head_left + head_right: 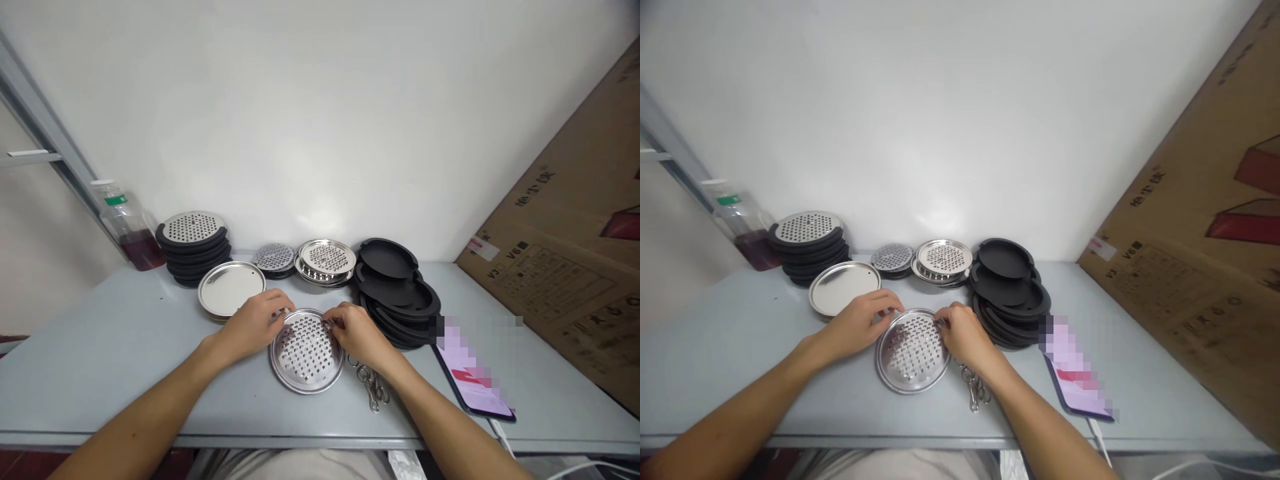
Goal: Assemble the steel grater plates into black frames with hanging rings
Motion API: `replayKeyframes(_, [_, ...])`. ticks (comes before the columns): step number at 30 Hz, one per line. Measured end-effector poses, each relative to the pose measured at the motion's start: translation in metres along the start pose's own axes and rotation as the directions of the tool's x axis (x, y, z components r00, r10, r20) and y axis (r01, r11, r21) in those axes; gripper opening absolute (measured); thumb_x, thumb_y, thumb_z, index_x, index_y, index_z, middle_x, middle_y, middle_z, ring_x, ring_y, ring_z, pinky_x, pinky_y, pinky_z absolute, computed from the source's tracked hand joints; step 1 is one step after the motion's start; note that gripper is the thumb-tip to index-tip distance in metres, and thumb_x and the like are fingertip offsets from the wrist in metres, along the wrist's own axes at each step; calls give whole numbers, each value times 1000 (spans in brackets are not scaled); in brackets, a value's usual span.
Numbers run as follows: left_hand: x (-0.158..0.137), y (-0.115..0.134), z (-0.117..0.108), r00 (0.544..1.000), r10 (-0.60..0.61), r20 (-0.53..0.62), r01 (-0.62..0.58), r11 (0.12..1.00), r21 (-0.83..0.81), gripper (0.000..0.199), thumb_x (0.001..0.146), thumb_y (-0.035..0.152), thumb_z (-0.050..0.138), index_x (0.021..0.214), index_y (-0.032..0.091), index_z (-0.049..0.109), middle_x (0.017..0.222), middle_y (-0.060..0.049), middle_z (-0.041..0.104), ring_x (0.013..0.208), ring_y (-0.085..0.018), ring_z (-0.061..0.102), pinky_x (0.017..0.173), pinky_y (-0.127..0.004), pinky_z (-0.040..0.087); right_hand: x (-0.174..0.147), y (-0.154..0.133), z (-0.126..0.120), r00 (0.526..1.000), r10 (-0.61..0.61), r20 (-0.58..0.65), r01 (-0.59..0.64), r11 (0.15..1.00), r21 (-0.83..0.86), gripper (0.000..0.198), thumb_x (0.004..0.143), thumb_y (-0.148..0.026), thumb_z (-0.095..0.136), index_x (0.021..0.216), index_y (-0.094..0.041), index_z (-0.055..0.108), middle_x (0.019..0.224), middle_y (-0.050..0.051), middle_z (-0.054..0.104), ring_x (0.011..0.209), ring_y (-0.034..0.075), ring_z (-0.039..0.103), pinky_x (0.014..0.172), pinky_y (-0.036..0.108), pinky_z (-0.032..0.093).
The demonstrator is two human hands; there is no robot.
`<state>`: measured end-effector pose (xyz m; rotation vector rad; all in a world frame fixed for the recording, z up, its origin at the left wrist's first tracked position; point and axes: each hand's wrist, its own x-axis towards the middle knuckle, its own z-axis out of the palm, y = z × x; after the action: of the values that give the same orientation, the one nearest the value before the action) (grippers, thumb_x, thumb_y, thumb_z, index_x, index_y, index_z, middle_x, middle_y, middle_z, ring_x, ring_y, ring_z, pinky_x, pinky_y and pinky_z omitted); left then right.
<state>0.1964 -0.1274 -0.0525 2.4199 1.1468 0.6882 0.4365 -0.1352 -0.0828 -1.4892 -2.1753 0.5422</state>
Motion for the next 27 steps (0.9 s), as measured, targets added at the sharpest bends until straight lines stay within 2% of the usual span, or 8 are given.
replayKeyframes(3, [-1, -4, -7, 997, -68, 33, 66, 995, 74, 23, 88, 15, 47, 94, 21, 68, 97, -4, 66, 82, -17, 61, 76, -29, 47, 0, 0, -1, 1000, 29, -9, -29, 998, -55, 36, 76, -3, 51, 98, -20, 74, 93, 8, 68, 88, 21, 63, 82, 29, 44])
replayKeyframes(7, [-3, -4, -10, 989, -101, 110, 90, 991, 101, 18, 87, 21, 51, 90, 21, 69, 90, -3, 66, 75, -16, 60, 73, -29, 46, -1, 0, 0, 1000, 13, -19, -15, 997, -80, 31, 83, -8, 51, 103, -20, 72, 98, 9, 66, 89, 21, 62, 82, 30, 45])
replayKeyframes(9, [-4, -5, -9, 985, -112, 135, 101, 991, 88, 16, 86, 23, 52, 90, 21, 68, 91, -3, 66, 74, -16, 60, 72, -28, 46, -2, -1, 1, 996, -76, -48, 73, 995, -61, 27, 87, -15, 54, 109, -21, 70, 105, 10, 64, 97, 22, 60, 88, 33, 46])
replayKeyframes(12, [-4, -7, -6, 979, -134, 156, 123, 989, 79, 15, 84, 21, 52, 88, 20, 66, 89, -3, 65, 71, -16, 60, 69, -27, 46, -5, -9, 5, 964, -257, -69, 256, 966, -30, 31, 89, -22, 57, 120, -22, 64, 120, 11, 59, 114, 24, 52, 100, 38, 42])
replayKeyframes(17, [-3, -10, -1, 974, -175, 143, 167, 984, 63, 17, 83, 17, 49, 82, 20, 65, 82, -3, 65, 71, -17, 59, 65, -26, 43, -9, -26, 11, 888, -456, 58, 456, 890, 22, 38, 92, -25, 55, 130, -24, 55, 134, 8, 53, 127, 23, 43, 109, 38, 37])
replayKeyframes(20, [-3, -9, -1, 964, -207, 164, 203, 978, 44, 17, 83, 19, 49, 82, 20, 66, 78, -2, 65, 68, -17, 58, 62, -25, 41, -11, -31, 14, 873, -475, 107, 481, 876, -30, 35, 92, -26, 54, 127, -24, 57, 129, 8, 56, 128, 25, 42, 110, 42, 35])
replayKeyframes(24, [-3, -7, -1, 956, -213, 200, 210, 977, 37, 19, 85, 20, 48, 80, 22, 66, 71, 0, 66, 64, -16, 58, 60, -25, 39, -11, -33, 15, 882, -458, 114, 467, 881, -78, 29, 93, -27, 52, 121, -24, 60, 123, 9, 59, 121, 25, 46, 106, 43, 38])
replayKeyframes(27, [-2, -6, 0, 960, -212, 182, 205, 977, 58, 21, 84, 17, 48, 80, 21, 68, 74, -1, 68, 68, -16, 60, 62, -25, 40, -11, -33, 14, 889, -445, 114, 454, 887, -83, 27, 94, -28, 50, 118, -24, 61, 120, 8, 60, 117, 25, 49, 103, 44, 40])
